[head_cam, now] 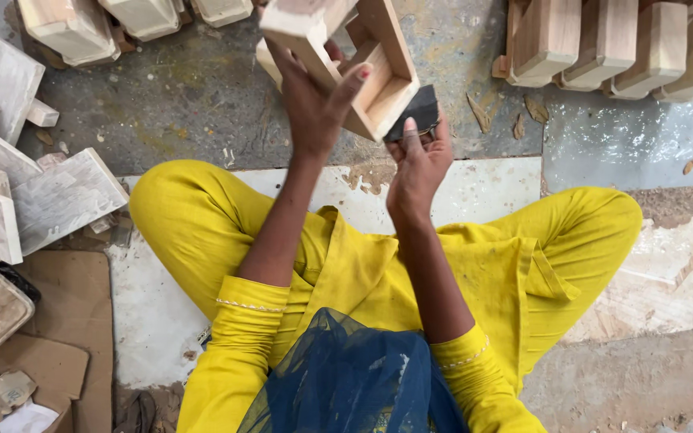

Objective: The person sits on the floor sanding small wooden boxes with a sanding block, rubbing the outer surfaces, edges and inner rim of each box, then setting finished boxes aside and picking up the next unfinished box to sand.

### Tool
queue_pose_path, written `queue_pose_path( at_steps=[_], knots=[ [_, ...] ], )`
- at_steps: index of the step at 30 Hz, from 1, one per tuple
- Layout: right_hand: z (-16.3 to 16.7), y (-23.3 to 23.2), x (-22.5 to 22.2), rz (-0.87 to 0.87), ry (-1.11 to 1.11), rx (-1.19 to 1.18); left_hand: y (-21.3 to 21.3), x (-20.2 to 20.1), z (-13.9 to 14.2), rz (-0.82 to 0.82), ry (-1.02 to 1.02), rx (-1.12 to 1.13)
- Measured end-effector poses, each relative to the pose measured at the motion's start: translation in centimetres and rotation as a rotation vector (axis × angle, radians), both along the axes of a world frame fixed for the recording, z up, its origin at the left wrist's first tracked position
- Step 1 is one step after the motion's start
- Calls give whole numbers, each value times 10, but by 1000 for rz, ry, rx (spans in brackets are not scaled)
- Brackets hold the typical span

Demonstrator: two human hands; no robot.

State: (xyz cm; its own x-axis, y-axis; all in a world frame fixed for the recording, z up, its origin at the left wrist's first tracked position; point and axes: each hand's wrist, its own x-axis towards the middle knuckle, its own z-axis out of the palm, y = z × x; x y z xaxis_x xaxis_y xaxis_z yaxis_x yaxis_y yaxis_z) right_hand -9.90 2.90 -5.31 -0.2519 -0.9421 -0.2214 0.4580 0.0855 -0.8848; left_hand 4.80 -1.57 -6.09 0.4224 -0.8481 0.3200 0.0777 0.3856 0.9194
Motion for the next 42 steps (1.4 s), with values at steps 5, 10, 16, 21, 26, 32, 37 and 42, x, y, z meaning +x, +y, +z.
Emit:
queue_pose_path(
  at_steps=[5, 10, 16, 21, 26, 32, 37, 42],
  knots=[
    [40, 21, 6, 24, 1081, -456, -1, -11, 11, 162, -16, 44],
    [48, 16, 4, 31, 1500, -571, -6, -19, 14, 226, 95, 115],
    [30, 3, -18, 78, 1551, -605, -2, -23, 18, 314, -125, 135],
    [44, 23, -25, 144, 1432, -604, 1, -25, 25, 354, -183, 214],
    [62, 17, -17, 228, 1187, -553, 2, -22, 30, 351, -212, 215],
    [26, 17, -14, 166, 1241, -572, 2, -19, 29, 308, -193, 206],
    [4, 14, -26, 230, 1270, -623, 0, -15, 24, 284, -187, 210],
    [9, -12, -32, 151, 1471, -779, -4, -11, 21, 271, -162, 150]
  ],
)
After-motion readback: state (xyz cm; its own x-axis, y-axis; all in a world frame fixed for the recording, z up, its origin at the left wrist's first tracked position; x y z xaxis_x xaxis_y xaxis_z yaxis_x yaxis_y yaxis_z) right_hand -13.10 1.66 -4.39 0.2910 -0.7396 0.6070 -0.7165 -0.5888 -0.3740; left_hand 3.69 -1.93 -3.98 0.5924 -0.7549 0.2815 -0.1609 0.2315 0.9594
